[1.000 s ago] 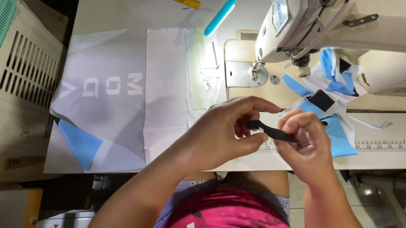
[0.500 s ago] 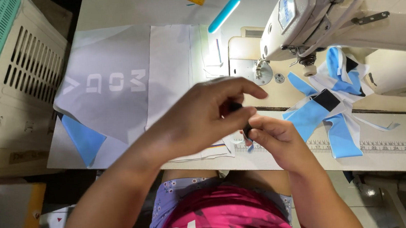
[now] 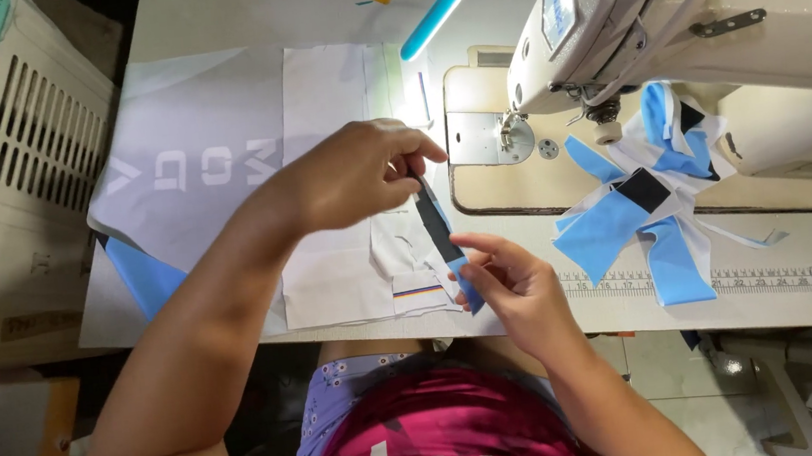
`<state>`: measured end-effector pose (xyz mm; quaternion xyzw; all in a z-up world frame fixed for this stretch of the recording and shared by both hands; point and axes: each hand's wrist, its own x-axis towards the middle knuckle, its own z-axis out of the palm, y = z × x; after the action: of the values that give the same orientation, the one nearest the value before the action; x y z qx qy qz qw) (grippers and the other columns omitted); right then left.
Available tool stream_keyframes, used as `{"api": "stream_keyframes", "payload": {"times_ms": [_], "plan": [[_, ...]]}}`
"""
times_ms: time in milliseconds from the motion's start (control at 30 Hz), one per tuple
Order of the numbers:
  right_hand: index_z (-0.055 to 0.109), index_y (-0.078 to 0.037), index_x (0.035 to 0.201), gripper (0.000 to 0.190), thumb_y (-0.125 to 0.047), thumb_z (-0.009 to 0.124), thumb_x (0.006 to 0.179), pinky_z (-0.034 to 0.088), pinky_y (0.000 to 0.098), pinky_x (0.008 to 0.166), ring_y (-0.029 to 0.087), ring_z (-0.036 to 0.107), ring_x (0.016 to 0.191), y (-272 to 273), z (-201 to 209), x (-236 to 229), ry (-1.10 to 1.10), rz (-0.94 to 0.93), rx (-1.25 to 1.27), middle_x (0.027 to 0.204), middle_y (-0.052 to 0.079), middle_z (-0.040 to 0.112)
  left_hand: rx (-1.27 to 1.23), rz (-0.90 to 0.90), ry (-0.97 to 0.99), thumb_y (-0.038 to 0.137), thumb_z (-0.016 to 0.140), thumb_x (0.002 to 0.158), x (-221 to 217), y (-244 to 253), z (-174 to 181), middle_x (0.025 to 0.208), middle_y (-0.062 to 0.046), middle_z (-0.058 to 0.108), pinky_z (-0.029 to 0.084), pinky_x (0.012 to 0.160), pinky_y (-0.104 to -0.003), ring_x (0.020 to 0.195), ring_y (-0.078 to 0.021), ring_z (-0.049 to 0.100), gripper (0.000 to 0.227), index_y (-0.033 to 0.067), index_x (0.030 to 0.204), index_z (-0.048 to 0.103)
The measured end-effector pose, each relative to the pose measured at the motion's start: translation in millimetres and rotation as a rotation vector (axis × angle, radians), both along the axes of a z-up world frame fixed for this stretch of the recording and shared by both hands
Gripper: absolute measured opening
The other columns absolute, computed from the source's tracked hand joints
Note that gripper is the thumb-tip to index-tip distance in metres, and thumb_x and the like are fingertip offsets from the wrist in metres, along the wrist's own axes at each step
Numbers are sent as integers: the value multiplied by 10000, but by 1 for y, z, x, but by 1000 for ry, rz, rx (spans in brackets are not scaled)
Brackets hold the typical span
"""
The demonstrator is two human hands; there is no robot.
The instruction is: Preparing and aligning fabric pieces on a sewing machine table for assembly.
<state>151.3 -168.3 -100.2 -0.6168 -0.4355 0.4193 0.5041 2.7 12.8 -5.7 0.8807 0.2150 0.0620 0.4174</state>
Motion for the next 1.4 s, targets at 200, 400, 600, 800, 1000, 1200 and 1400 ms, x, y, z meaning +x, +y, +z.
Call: {"api": "stream_keyframes", "payload": {"times_ms": [200, 400, 600, 800, 1000, 1200, 1400], "plan": [[734, -105, 1046, 247, -19, 633, 838, 549, 254, 589, 101, 619, 625, 4, -7, -13, -22, -69, 10, 897, 68, 689, 146, 84, 40, -31, 569, 852, 21, 24, -30, 843, -115, 645, 538, 754, -321, 782, -215, 657, 264, 18, 1088, 674], [564, 17, 1254, 390, 6, 570, 864, 637, 371, 691, 205, 681, 820, 13, -15, -18, 245, -66, -24, 1085, 128, 604, 266, 120, 8, -53, 589, 848, 48, 43, -61, 816, -111, 654, 539, 741, -304, 719, -222, 660, 271, 32, 1092, 670], [473, 29, 1331, 476, -5, 556, 864, 618, 435, 770, 274, 655, 891, 20, -21, -17, 367, -53, -7, 1141, 180, 560, 605, 29, -93, -67, 605, 805, 68, 58, -97, 788, -83, 664, 528, 738, -306, 690, -217, 655, 339, 0, 1137, 616], [435, 24, 1360, 499, -7, 539, 873, 612, 423, 775, 243, 637, 877, 21, -21, -15, 391, -45, -13, 1145, 186, 561, 744, 52, -115, -119, 561, 809, 70, 54, -112, 726, -71, 612, 490, 691, -257, 626, -171, 609, 313, -15, 1103, 595], [426, 13, 1368, 513, -14, 541, 869, 634, 423, 689, 280, 664, 830, 24, -16, -12, 396, -40, -57, 1103, 177, 562, 1152, 131, -72, -59, 610, 743, 82, 53, -117, 601, 100, 506, 402, 536, -151, 471, -61, 438, 246, 141, 858, 523], [413, 15, 1369, 525, -11, 548, 863, 644, 436, 609, 321, 687, 781, 23, -29, -4, 415, -15, -98, 1052, 186, 561, 1218, 171, -66, -88, 579, 704, 91, 56, -125, 552, 120, 463, 361, 472, -124, 426, -37, 378, 277, 152, 812, 491], [417, 34, 1357, 509, -26, 547, 869, 645, 424, 567, 318, 692, 776, 21, -27, -3, 412, 9, -105, 1067, 187, 548, 1304, 203, -33, -130, 566, 704, 89, 46, -111, 541, 101, 415, 319, 475, -133, 415, -57, 335, 338, 186, 742, 451]]}}
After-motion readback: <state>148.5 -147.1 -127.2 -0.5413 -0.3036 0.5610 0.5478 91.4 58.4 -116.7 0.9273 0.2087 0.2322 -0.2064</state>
